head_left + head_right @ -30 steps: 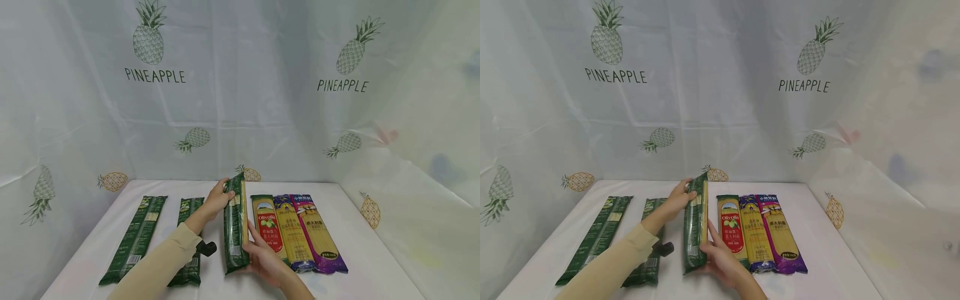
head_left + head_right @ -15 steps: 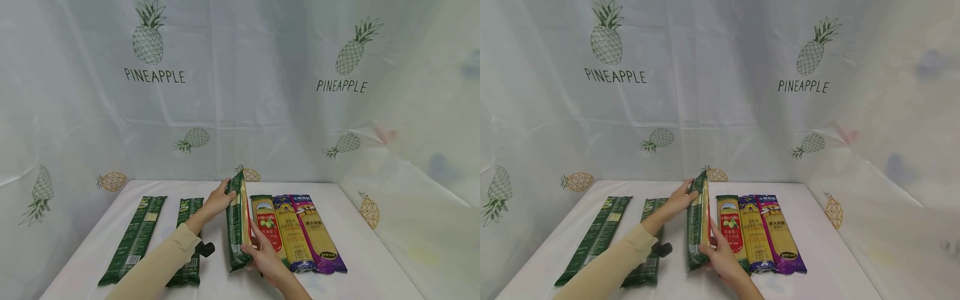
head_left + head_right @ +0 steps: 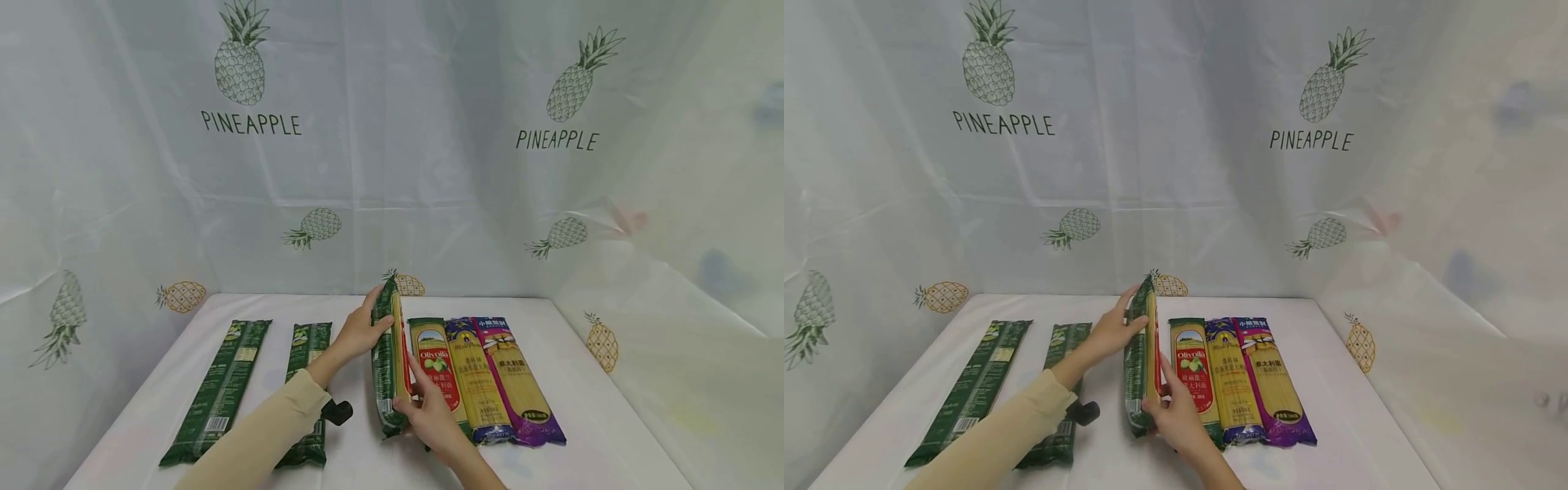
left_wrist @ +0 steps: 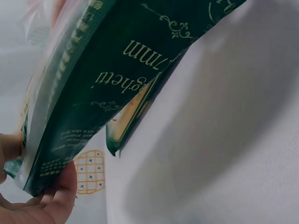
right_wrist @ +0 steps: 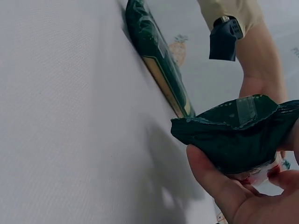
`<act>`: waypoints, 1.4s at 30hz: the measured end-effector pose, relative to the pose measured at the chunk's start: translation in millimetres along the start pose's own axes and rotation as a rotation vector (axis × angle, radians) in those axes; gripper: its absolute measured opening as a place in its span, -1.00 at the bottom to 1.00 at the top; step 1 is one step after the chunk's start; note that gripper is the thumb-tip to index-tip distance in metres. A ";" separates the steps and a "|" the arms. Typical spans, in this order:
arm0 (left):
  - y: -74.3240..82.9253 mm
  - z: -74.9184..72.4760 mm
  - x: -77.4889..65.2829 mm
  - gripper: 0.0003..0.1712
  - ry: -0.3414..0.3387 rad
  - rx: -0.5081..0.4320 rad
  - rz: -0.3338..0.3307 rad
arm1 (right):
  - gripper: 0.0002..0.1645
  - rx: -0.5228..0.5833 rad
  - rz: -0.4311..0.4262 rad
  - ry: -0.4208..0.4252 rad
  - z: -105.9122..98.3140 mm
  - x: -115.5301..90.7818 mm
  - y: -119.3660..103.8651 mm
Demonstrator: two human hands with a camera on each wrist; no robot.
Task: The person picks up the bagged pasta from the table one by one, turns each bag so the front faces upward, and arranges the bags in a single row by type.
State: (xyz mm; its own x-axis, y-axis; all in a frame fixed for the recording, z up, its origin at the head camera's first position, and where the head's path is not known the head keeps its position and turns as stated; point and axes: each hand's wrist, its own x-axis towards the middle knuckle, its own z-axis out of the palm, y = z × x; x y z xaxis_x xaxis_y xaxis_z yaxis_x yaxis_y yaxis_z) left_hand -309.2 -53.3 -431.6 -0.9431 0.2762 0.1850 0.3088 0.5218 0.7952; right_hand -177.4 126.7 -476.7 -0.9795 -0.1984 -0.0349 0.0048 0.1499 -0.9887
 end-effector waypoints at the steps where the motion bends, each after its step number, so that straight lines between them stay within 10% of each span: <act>1: -0.1 0.5 -0.1 -0.12 0.004 -0.013 -0.010 | 0.09 -0.007 -0.003 0.001 0.6 0.1 -0.4; 14: -1.6 -1.1 -2.7 -0.25 0.028 -0.186 -0.129 | 0.03 -0.094 0.015 -0.054 -2.5 1.0 -4.2; 25: -1.3 -5.2 -3.1 -0.27 0.008 -0.271 -0.137 | 0.01 0.336 0.175 -0.198 -9.0 -1.3 -5.1; 42: -7.1 -7.2 -3.3 -0.28 -0.069 -0.304 -0.156 | 0.05 0.307 0.125 -0.179 -4.6 0.7 4.0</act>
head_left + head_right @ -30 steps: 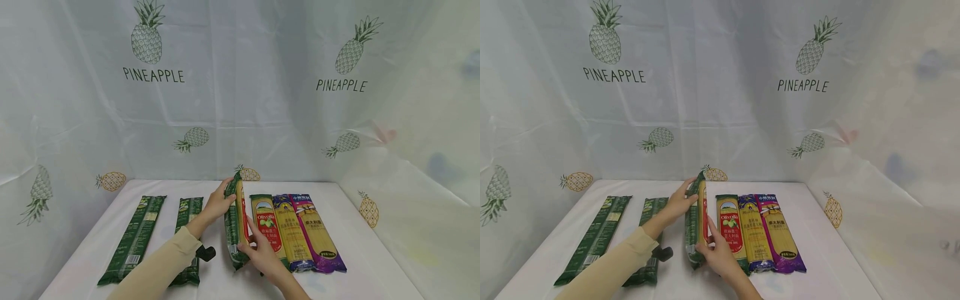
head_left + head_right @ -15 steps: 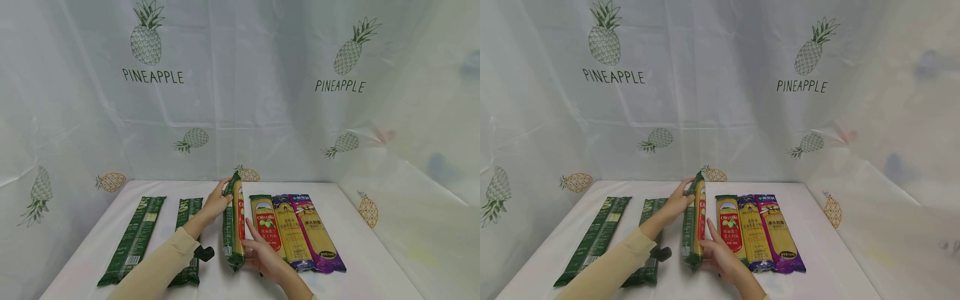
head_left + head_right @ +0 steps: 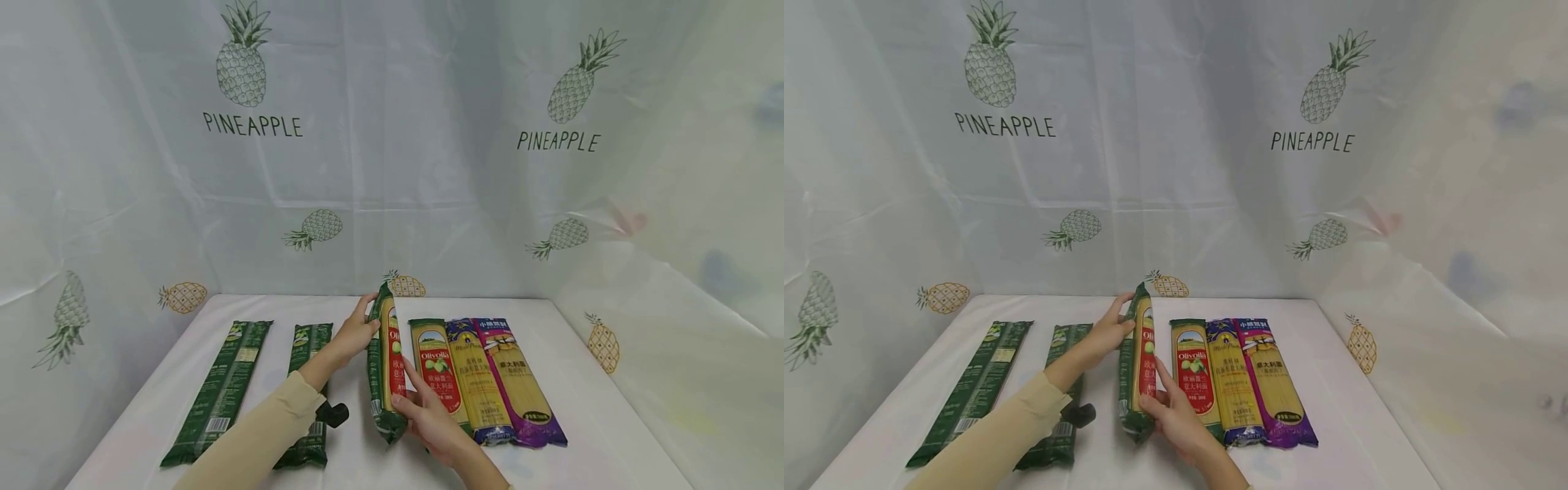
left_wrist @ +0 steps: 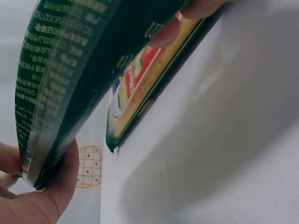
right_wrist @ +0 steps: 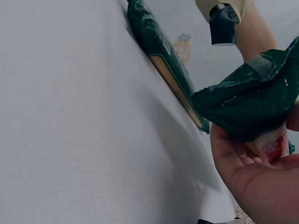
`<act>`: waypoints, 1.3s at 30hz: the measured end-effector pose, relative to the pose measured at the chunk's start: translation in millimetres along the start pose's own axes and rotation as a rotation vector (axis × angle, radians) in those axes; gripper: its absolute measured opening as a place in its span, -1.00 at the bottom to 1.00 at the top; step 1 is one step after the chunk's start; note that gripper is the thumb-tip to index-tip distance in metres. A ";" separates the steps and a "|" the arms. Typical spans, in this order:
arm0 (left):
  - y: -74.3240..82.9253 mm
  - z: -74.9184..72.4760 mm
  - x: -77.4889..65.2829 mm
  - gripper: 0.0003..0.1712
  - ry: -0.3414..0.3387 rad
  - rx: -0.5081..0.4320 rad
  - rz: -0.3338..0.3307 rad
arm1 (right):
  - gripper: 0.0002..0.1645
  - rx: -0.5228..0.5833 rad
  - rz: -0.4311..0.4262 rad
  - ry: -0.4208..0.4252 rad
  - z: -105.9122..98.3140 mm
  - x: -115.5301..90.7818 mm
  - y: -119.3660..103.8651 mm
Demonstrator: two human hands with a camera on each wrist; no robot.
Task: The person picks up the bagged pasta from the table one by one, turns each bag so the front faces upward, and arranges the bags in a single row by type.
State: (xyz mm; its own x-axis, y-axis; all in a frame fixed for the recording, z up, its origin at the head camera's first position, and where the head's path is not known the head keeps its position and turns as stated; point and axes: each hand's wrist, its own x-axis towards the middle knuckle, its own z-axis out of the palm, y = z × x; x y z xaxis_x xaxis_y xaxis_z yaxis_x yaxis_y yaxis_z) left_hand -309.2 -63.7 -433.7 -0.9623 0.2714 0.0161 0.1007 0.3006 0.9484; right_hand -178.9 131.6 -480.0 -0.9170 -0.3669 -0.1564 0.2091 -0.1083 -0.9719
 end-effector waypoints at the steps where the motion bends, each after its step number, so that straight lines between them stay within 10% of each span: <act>1: 0.4 0.3 -0.1 -0.28 -0.004 0.013 0.000 | 0.05 -0.008 -0.009 0.009 0.4 -0.1 0.3; 17: 2.4 1.8 -2.4 -0.20 0.031 0.355 0.130 | 0.07 -0.200 -0.127 0.136 3.9 2.6 5.2; 39: -1.3 8.3 -1.6 -0.28 0.051 0.233 0.065 | 0.07 -0.453 -0.176 0.203 8.0 1.3 1.5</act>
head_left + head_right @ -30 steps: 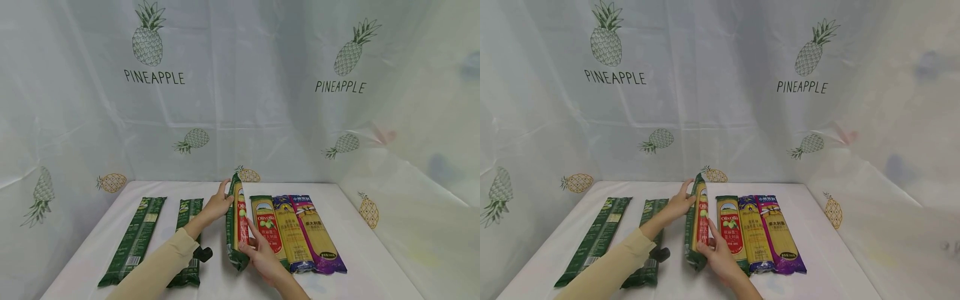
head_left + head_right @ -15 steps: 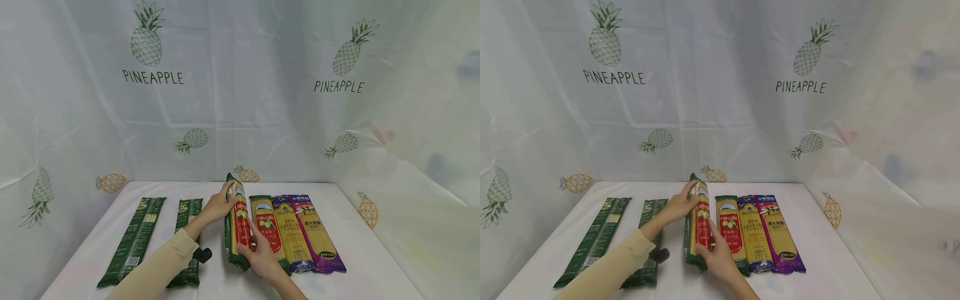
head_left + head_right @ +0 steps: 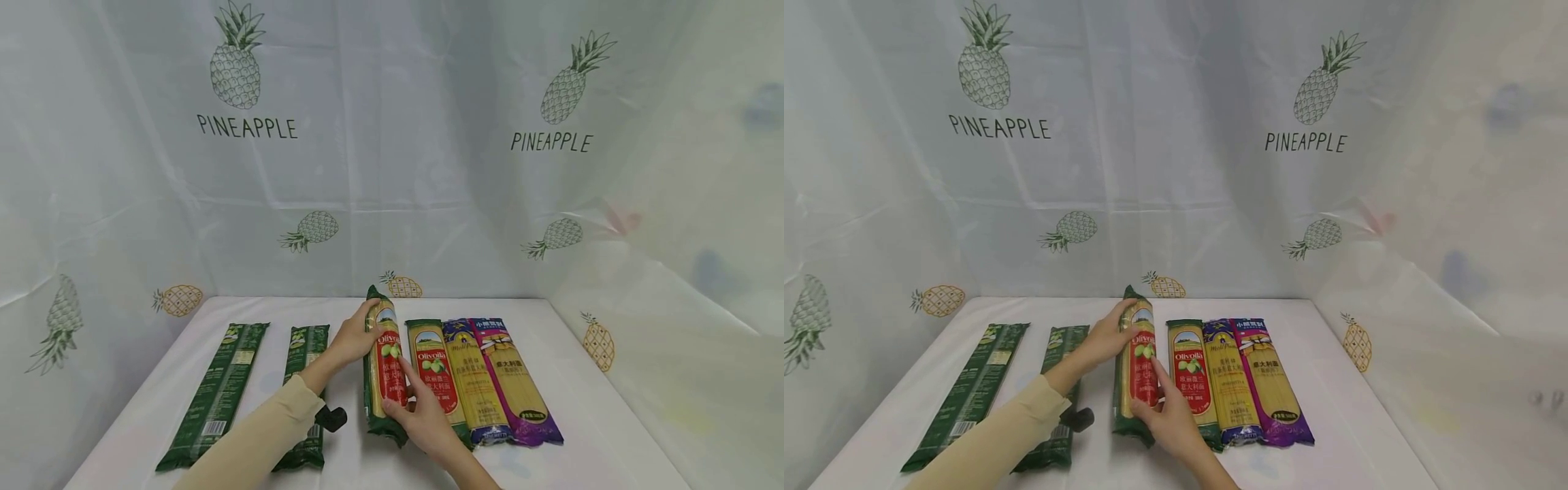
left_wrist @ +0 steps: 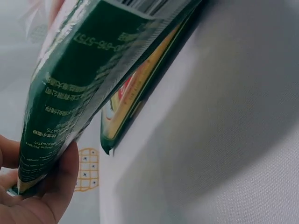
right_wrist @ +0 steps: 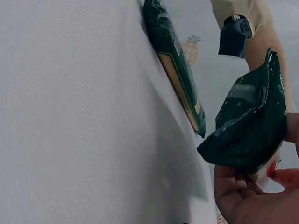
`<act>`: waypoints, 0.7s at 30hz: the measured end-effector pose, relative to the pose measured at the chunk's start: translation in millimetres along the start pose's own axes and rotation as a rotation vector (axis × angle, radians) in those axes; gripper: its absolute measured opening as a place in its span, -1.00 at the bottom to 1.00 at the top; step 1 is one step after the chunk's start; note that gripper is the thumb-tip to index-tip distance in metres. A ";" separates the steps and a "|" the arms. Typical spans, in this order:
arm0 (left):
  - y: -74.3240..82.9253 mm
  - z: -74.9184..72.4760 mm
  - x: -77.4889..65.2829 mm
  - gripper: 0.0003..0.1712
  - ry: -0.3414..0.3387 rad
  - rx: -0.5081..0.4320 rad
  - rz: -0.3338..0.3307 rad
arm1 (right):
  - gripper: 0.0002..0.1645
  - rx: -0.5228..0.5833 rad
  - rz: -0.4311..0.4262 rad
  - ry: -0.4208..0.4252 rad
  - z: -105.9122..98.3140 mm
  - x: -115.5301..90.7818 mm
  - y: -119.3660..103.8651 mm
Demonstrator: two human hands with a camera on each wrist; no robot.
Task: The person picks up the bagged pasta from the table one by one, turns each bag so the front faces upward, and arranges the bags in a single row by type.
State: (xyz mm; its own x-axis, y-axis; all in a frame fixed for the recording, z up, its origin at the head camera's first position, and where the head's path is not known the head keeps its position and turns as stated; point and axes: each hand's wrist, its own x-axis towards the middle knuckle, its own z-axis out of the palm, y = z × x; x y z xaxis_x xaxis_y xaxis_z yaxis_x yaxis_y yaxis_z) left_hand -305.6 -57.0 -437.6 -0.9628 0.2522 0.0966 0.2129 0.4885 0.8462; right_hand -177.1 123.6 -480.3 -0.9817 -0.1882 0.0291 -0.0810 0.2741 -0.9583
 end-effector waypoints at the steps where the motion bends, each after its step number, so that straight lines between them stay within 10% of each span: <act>1: -0.6 0.2 0.2 -0.28 0.002 -0.015 -0.006 | 0.06 0.003 0.007 -0.009 -0.2 -0.3 -0.8; 21: -3.4 -3.0 -1.9 -0.31 -0.044 -0.246 -0.073 | 0.11 0.409 0.233 -0.275 -13.2 -3.0 1.3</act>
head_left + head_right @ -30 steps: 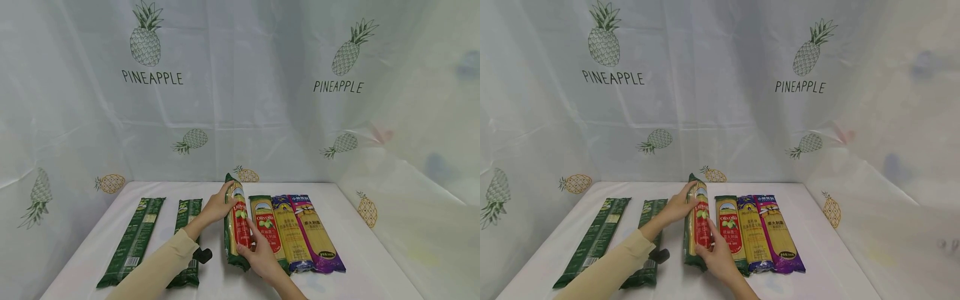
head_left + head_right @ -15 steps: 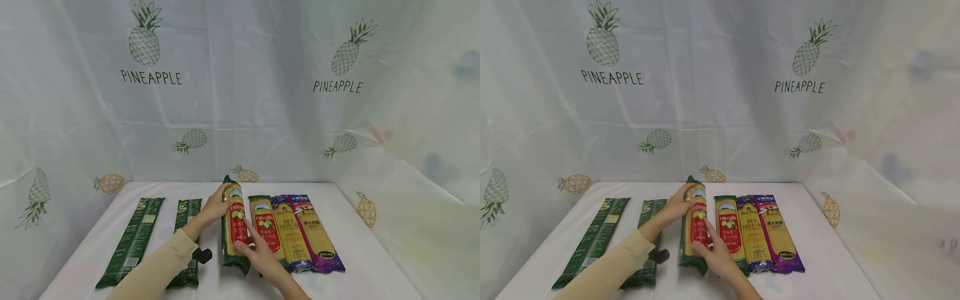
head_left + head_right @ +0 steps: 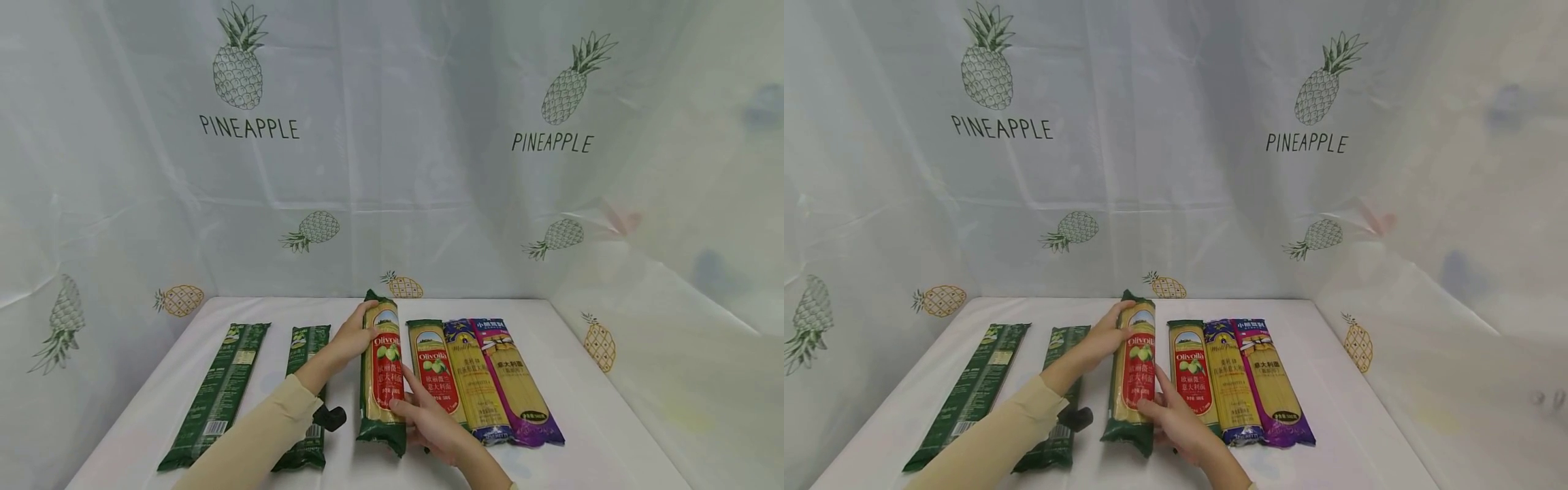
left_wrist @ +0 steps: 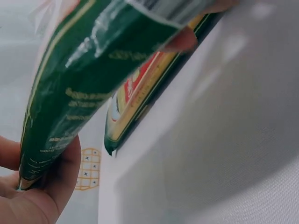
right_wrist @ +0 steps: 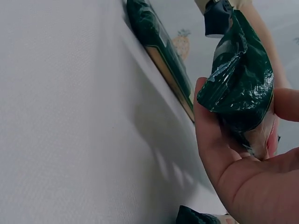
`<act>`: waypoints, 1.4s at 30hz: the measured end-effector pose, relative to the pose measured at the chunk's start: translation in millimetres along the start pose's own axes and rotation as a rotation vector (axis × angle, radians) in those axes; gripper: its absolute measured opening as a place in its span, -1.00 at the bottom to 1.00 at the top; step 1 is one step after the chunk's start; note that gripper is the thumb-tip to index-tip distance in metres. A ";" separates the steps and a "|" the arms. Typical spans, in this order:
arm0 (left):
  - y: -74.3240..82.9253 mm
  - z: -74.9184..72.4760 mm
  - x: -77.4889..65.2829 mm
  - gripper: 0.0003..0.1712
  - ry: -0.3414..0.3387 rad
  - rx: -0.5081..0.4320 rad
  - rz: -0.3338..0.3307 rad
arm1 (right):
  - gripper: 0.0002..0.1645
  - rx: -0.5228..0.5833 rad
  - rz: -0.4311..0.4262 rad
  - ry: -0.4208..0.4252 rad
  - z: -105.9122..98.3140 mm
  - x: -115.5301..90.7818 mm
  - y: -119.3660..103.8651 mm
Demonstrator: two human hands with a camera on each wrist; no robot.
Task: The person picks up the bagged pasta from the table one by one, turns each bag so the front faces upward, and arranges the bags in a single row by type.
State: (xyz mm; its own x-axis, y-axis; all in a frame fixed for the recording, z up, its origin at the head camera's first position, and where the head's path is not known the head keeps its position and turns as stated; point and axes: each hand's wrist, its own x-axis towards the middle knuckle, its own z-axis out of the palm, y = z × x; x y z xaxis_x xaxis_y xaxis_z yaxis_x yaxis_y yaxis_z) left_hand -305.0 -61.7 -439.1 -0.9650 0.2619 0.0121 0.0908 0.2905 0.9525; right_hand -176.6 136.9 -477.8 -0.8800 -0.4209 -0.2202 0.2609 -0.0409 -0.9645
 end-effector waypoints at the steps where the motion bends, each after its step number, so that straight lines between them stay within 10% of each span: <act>1: -0.1 0.1 0.0 -0.31 -0.005 0.000 -0.002 | 0.11 -0.002 -0.004 0.001 0.1 0.0 0.2; 17: 1.6 -1.5 -0.4 -0.30 -0.075 0.003 -0.002 | 0.14 -0.070 -0.147 0.097 5.1 2.0 1.4; 31: 2.3 -3.5 -3.8 -0.25 -0.009 0.233 0.074 | 0.18 -0.208 -0.211 0.208 10.5 5.9 7.4; 42: -4.5 -8.0 -1.3 -0.18 -0.028 0.119 0.008 | 0.23 -0.394 -0.226 0.271 13.9 5.7 6.4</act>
State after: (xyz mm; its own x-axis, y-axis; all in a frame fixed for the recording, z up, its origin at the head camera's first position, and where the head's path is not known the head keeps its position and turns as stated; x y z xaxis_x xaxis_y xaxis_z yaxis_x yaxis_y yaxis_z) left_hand -306.2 -70.6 -441.1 -0.9571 0.2895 0.0092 0.1283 0.3953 0.9095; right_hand -174.4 121.7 -483.2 -0.9817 -0.1892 0.0197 -0.0699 0.2624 -0.9624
